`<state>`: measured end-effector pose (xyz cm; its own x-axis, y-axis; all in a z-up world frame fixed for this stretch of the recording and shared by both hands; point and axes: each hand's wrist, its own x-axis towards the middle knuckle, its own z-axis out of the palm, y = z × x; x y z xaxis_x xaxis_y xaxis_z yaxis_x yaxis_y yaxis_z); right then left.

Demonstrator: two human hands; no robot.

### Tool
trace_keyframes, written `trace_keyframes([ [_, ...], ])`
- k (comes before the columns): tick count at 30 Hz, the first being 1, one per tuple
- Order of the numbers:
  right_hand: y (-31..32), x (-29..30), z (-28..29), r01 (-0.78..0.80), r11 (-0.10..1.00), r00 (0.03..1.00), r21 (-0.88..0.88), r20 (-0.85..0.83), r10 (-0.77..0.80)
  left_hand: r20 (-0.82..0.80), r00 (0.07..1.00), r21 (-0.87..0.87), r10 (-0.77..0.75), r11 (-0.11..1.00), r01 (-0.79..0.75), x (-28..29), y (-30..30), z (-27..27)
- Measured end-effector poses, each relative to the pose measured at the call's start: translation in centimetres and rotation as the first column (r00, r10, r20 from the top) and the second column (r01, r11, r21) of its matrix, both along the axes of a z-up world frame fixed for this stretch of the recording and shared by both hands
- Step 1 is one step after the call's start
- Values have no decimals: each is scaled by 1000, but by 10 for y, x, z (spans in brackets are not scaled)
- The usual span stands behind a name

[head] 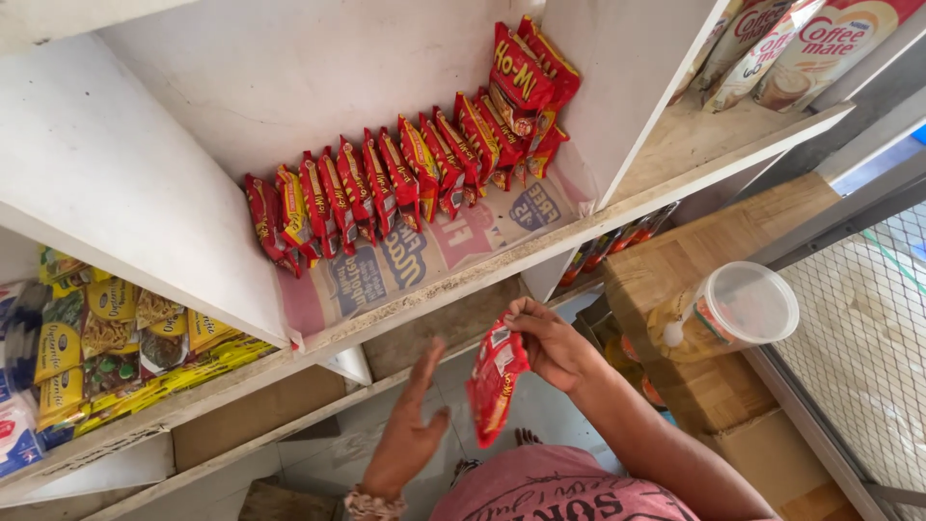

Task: Stocking individual instant noodle packets onto a shelf from a cardboard box.

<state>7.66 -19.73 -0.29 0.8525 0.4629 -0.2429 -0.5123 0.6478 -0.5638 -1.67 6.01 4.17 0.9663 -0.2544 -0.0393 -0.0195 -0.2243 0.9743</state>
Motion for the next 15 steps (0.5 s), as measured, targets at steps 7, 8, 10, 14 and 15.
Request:
trace_keyframes([
  [7,11,-2,-10,131,990,985,54,-124,-123,290,956,386,-49,920,-70,1,-27,-35],
  [8,11,-2,-12,164,982,979,88,-134,-152,302,953,350,-38,934,-73,0,-29,-33],
  [10,13,-3,-9,207,970,972,125,-142,-189,315,948,317,-38,946,-68,2,-36,-41],
  [14,11,-12,-8,294,955,931,-30,-219,-293,117,979,-210,168,968,-141,6,-42,-83],
  [15,7,-10,-11,255,965,957,-67,-125,-262,-2,967,-351,256,905,-241,11,-41,-92],
])
